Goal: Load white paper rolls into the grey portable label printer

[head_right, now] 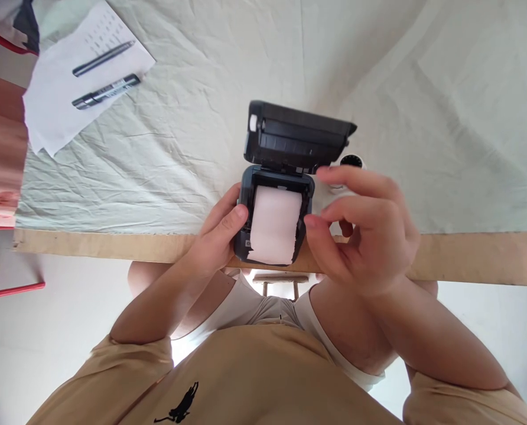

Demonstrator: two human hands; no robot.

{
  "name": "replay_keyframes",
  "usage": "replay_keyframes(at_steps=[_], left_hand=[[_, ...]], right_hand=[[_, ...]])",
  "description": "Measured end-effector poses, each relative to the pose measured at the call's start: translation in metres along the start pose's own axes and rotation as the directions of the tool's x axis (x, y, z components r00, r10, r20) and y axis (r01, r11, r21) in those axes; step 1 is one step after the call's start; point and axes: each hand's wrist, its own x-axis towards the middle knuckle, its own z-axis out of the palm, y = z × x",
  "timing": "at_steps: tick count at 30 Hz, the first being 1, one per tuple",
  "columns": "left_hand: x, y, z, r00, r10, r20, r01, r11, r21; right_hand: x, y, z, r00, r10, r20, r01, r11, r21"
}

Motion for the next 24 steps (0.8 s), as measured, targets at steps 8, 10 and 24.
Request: replay_keyframes(at_steps=[8, 10, 24], left_hand=[[-0.004, 0.006, -0.003, 1.000, -0.007, 0.021, 0.003, 0.987, 0.164], [-0.005, 0.007, -0.002, 1.000, -0.015, 0.013, 0.012, 0.983, 0.182], [-0.008, 0.013, 0.000, 0.998, -0.055, -0.012, 0.056, 0.973, 0.226]], right_hand=[[0.017, -0.016, 0.009, 0.990, -0.137, -0.043, 0.122, 0.959, -0.255], [0.017, -0.021, 0.005, 0.991, -0.133, 0.029, 0.135, 0.944, -0.300], [0.035, -0.021, -0.014, 0.939, -0.171, 0.299, 0.222, 0.964, -0.146]])
